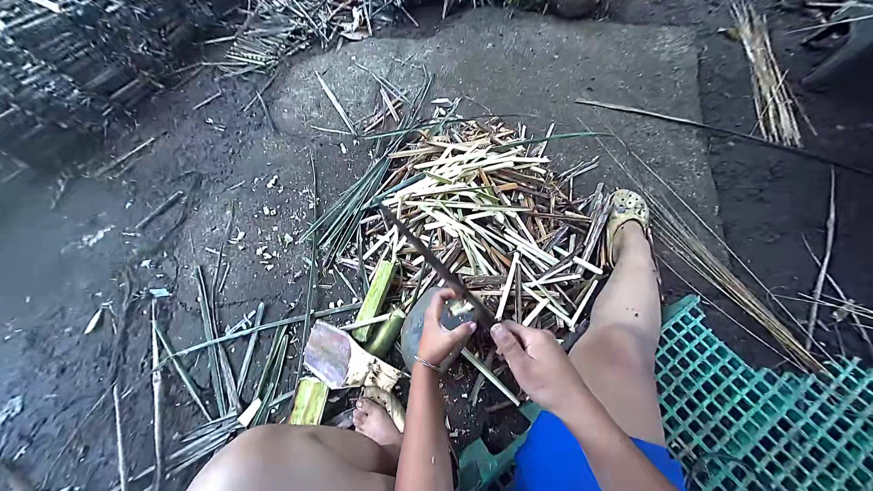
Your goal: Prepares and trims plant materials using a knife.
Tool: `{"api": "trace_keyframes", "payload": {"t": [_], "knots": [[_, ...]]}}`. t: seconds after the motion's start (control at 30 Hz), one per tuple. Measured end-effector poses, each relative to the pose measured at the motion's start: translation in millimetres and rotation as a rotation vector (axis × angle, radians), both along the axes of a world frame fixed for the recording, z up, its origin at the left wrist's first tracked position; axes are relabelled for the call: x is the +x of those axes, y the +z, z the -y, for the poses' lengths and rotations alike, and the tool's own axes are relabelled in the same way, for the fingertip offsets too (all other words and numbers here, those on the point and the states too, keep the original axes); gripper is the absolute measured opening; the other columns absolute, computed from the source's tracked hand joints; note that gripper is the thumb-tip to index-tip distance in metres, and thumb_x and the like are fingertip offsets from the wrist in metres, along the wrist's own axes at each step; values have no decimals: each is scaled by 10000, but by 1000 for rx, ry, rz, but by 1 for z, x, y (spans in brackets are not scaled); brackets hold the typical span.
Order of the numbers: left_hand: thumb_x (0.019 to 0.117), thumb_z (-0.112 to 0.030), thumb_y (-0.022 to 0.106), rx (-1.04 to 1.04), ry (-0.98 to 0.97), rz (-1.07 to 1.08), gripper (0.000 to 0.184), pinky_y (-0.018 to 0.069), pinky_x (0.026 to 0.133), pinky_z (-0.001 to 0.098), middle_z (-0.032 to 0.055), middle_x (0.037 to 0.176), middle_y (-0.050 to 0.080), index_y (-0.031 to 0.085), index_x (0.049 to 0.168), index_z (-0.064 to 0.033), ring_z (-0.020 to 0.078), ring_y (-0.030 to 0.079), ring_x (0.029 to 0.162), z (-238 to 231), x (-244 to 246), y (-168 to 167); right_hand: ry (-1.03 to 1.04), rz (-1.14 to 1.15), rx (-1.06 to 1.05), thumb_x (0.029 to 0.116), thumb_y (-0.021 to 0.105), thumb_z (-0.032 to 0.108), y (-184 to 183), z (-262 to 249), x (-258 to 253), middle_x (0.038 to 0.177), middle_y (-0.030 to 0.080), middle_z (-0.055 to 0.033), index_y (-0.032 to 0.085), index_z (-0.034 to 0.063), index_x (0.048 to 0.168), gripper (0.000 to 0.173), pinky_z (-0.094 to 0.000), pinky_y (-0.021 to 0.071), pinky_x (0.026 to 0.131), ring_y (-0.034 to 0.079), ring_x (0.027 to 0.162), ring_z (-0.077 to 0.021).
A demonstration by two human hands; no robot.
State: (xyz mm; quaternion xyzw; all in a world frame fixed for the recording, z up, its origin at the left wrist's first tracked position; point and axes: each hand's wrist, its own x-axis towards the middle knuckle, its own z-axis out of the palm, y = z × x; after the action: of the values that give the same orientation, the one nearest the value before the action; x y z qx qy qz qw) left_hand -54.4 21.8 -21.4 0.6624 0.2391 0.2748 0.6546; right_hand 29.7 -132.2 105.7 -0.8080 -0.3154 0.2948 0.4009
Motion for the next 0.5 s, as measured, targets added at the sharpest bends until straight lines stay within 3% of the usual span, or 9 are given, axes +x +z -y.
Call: {"api": "trace_keyframes", "payload": {"t": [0.03,0.07,0.13,0.17,0.27,0.33,0.4,0.43,0.5], "knots": [[712,-316,808,-21,25,28,896,386,1143,398,209,1438,515,425,1407,101,223,465,1368,-4,-10,-6,-20,26,8,1038,404,530,-3,1,-2,621,488,91,700,108,915,530,-252,431,529,469,536,-8],[709,-335,765,-70,126,51,998,359,1159,430,247,1528,412,314,1483,105,263,391,1435,-6,-18,-12,-25,12,-19,1051,401,504,-12,-1,-3,634,500,63,697,90,919,527,-283,446,544,486,550,-38],[710,-217,639,-176,445,126,997,373,1114,404,268,1577,308,176,1537,94,250,362,1429,-6,-25,-15,11,-122,-177,1088,394,482,-40,-13,0,767,617,-109,712,6,1017,578,-488,508,709,601,710,-231],[697,-174,603,-206,582,172,977,378,1091,392,258,1574,296,166,1533,79,235,367,1408,-7,-25,-11,26,-158,-239,1091,382,497,-53,-19,2,831,652,-151,716,-3,1054,603,-535,510,777,632,784,-281],[669,-128,585,-171,728,268,949,373,1094,358,229,1558,301,190,1511,67,201,363,1399,-11,-23,7,42,-140,-244,1090,364,515,-45,-25,6,831,638,-143,702,5,1033,614,-529,500,768,625,795,-285],[676,-126,585,-103,739,327,919,367,1108,328,191,1513,352,206,1489,72,159,376,1387,-13,-28,17,9,-33,-126,1070,375,528,-32,-15,0,746,620,-94,709,23,1008,609,-485,504,683,615,705,-229],[684,-125,590,-79,706,396,872,387,1105,327,107,1451,419,235,1465,32,119,420,1354,-13,-32,27,-56,66,-31,1042,377,527,-43,-6,-11,666,573,-27,713,49,960,590,-403,485,597,571,613,-147],[679,-147,620,-86,656,418,864,410,1096,340,60,1429,452,258,1450,-6,110,450,1336,-12,-33,31,-62,34,-60,1049,402,495,-57,-3,-16,699,612,-71,725,28,992,571,-449,508,638,605,652,-193],[662,-322,776,-73,473,395,969,441,1099,371,3,1453,479,281,1454,-64,112,483,1342,-9,-32,37,3,-112,-278,1075,406,519,-97,-1,-16,894,699,-220,722,-11,1094,617,-607,523,837,686,881,-374]]}}
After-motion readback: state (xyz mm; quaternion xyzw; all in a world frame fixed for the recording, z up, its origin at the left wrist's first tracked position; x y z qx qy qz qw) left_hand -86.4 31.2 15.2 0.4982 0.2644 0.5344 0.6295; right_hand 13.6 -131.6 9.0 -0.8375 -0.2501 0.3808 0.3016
